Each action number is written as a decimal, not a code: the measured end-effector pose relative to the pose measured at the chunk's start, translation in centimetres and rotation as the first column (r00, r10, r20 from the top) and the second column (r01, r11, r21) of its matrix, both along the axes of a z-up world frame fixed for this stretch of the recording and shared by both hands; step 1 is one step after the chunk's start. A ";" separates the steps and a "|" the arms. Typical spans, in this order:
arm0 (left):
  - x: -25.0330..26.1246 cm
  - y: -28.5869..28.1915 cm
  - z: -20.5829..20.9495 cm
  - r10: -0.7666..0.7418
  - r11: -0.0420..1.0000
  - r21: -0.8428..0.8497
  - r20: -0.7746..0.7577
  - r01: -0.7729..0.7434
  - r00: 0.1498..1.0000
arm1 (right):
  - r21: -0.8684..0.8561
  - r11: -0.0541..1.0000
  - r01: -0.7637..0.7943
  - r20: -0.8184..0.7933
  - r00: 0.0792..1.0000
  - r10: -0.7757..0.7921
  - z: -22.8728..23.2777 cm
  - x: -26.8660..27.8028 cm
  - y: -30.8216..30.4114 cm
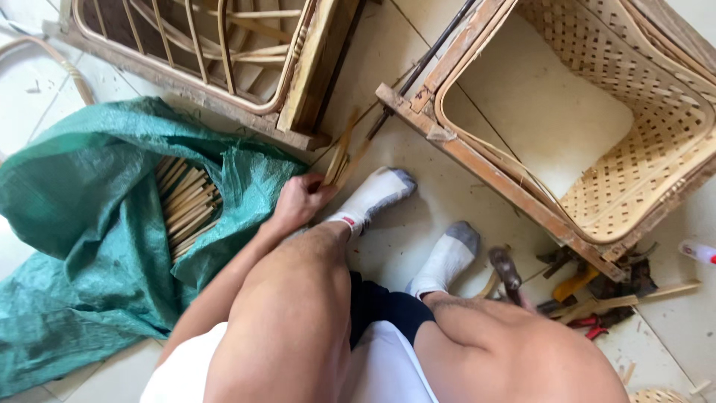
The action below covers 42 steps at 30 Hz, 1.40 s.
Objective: The person inserts thin bamboo strips into a rectangular woven basket frame, bending and tapping them into place with a hammer. They adjust the strips by hand and use pliers to trim excess material, continuing to secure the frame structure.
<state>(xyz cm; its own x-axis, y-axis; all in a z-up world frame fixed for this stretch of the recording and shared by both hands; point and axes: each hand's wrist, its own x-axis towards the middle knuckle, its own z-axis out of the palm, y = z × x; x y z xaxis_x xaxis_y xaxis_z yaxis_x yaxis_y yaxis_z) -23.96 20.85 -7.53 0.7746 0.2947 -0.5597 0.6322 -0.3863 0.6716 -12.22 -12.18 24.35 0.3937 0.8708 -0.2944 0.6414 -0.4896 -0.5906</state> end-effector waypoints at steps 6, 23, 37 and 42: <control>4.2 1.5 3.4 -0.048 0.962 -0.270 -0.028 0.038 0.998 | -0.102 0.994 -0.032 0.023 0.999 0.035 2.8 -0.6 2.4; 6.2 7.5 16.3 0.244 0.437 -0.873 -0.118 -0.218 0.963 | 0.029 0.945 0.325 -0.004 0.946 -0.325 -6.1 -4.5 -3.8; 24.2 -13.7 18.0 -0.092 0.371 -0.842 0.387 0.392 0.917 | 0.752 0.484 0.448 -0.102 0.804 -0.586 -8.1 15.1 -3.3; 24.4 -14.6 17.7 -0.383 0.616 -0.454 0.542 0.644 0.748 | 0.744 0.320 0.587 -0.244 0.684 -0.688 -7.0 22.5 -1.8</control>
